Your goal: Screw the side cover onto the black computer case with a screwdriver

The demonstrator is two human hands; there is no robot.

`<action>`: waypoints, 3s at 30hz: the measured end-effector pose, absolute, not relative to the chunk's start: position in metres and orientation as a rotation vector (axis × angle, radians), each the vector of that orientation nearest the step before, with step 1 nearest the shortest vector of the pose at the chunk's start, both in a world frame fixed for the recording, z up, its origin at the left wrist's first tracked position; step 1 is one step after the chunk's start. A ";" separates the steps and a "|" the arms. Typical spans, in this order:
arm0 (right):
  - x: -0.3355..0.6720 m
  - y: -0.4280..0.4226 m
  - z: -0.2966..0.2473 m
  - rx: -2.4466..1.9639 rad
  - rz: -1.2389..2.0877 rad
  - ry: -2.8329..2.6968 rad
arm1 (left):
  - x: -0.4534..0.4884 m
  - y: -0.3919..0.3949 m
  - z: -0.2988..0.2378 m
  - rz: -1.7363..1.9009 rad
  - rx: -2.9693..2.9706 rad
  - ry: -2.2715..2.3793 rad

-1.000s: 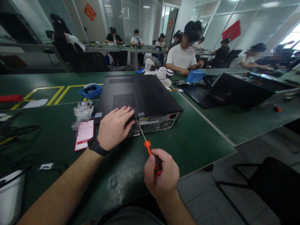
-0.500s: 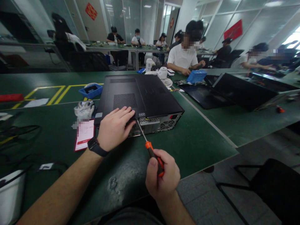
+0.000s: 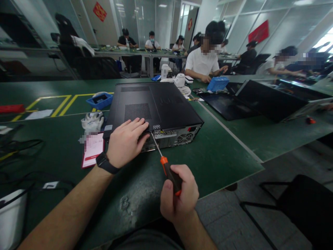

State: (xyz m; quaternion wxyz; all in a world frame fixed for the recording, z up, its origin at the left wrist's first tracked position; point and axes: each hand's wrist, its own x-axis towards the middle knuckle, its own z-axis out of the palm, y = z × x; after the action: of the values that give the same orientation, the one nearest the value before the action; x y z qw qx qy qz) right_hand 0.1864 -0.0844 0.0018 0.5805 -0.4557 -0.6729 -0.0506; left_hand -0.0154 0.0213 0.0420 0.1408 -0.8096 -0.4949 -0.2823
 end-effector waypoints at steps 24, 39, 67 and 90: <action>0.184 -0.084 0.006 -1.106 -0.120 -1.574 | -0.015 0.021 0.040 -0.817 -2.313 -1.422; 0.189 -0.083 0.001 -1.037 -0.114 -1.616 | -0.014 0.021 0.042 -0.814 -2.312 -1.410; 0.185 -0.083 0.005 -1.023 -0.170 -1.623 | -0.014 0.020 0.042 -0.807 -2.321 -1.430; 0.185 -0.084 0.007 -1.025 -0.164 -1.622 | -0.014 0.021 0.041 -0.830 -2.326 -1.419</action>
State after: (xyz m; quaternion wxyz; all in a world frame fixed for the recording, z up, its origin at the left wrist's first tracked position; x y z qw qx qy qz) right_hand 0.1849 -0.0836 0.0068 0.5711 -0.4370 -0.6914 -0.0699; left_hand -0.0145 0.0206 0.0414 0.1462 -0.8078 -0.4930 -0.2883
